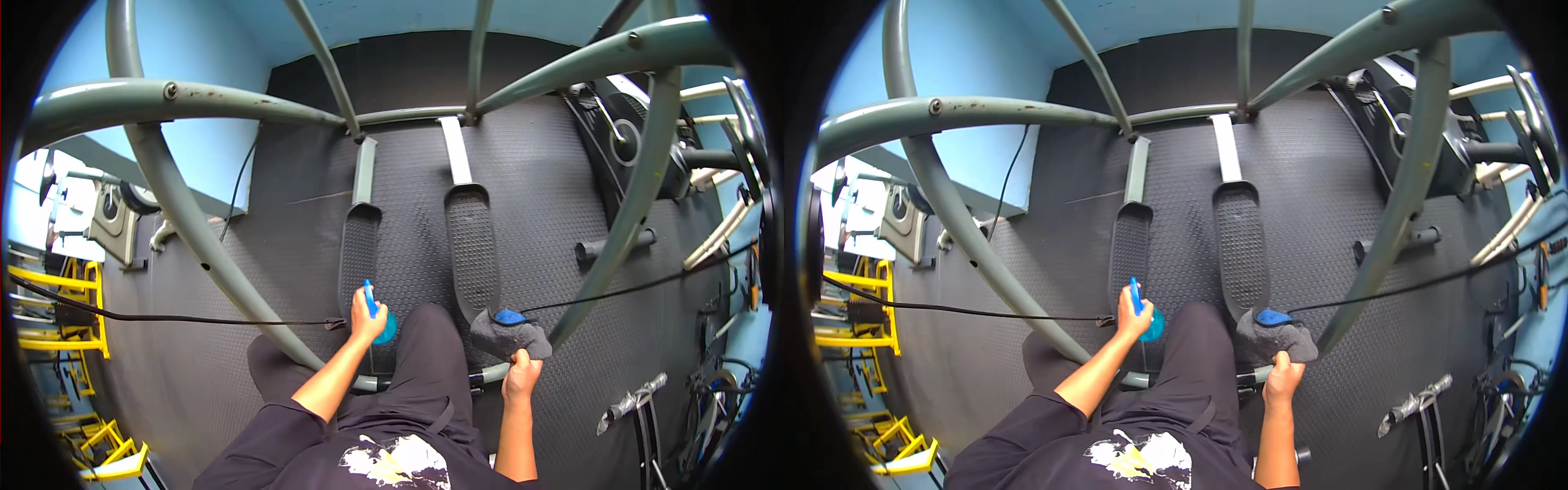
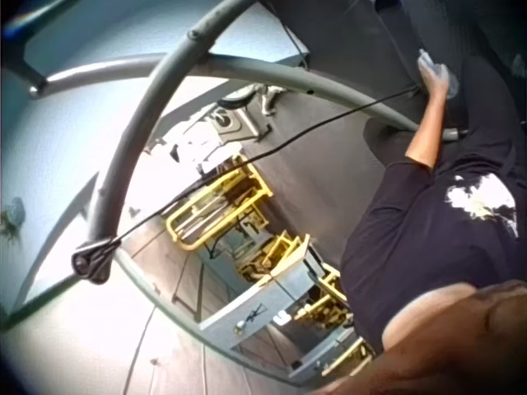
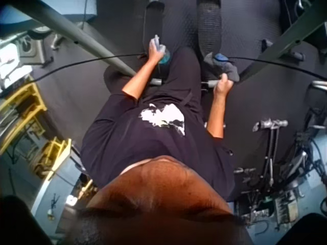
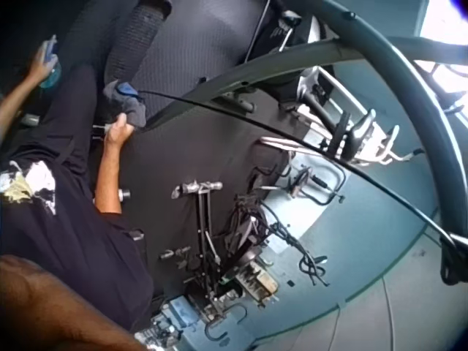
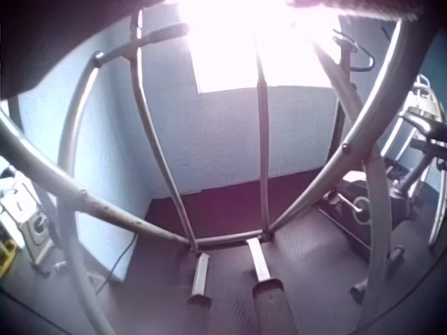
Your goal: The person cleans gym equipment by wiping down the frame, handles, and foot pedals of a glider machine with a cloth, then sprays and wipes down the seat, handlebars, console, and base of a stationary exercise bike using the cloth.
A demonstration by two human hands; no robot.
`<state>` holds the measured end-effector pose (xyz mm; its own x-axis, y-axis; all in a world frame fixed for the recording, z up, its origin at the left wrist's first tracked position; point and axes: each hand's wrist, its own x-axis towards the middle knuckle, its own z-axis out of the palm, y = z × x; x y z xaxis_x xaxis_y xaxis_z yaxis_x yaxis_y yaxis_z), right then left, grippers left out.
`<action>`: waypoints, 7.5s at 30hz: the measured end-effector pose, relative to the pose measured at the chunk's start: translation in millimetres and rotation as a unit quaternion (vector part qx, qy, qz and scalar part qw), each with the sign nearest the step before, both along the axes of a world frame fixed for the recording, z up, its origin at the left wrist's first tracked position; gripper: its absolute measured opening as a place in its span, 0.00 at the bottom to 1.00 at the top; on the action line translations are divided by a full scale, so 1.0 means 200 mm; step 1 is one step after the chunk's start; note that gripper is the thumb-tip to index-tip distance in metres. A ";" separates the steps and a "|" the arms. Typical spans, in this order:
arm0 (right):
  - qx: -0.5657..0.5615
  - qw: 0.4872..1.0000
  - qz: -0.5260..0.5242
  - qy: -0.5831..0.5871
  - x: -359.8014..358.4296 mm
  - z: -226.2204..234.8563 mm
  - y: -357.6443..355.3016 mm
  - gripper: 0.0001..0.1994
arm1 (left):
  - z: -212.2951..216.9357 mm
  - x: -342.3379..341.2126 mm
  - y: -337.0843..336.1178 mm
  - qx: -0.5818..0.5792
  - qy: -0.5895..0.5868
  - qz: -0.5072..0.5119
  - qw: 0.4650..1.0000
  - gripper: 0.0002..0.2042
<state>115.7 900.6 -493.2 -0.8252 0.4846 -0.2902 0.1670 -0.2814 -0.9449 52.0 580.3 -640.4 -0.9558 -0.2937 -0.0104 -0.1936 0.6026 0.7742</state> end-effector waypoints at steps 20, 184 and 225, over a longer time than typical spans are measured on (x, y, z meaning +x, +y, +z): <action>0.011 0.987 0.147 -0.059 -0.18 -0.05 -0.19 0.19 | -0.11 0.25 0.02 -0.060 -0.092 0.110 0.988 0.19; 0.541 0.747 0.360 -0.144 -0.57 -0.62 -0.30 0.30 | -0.29 -0.60 0.70 0.803 -0.224 0.039 0.551 0.16; 0.279 0.896 0.345 0.024 -0.22 -0.50 -0.14 0.27 | 0.01 -0.43 0.68 0.518 -0.276 -0.084 0.806 0.35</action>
<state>71.3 872.3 -593.3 -0.9893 -0.0867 -0.1172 0.0744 0.3906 -0.9175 -33.4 717.0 -639.1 -0.7474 0.2776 -0.6036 -0.6632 -0.2577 0.7027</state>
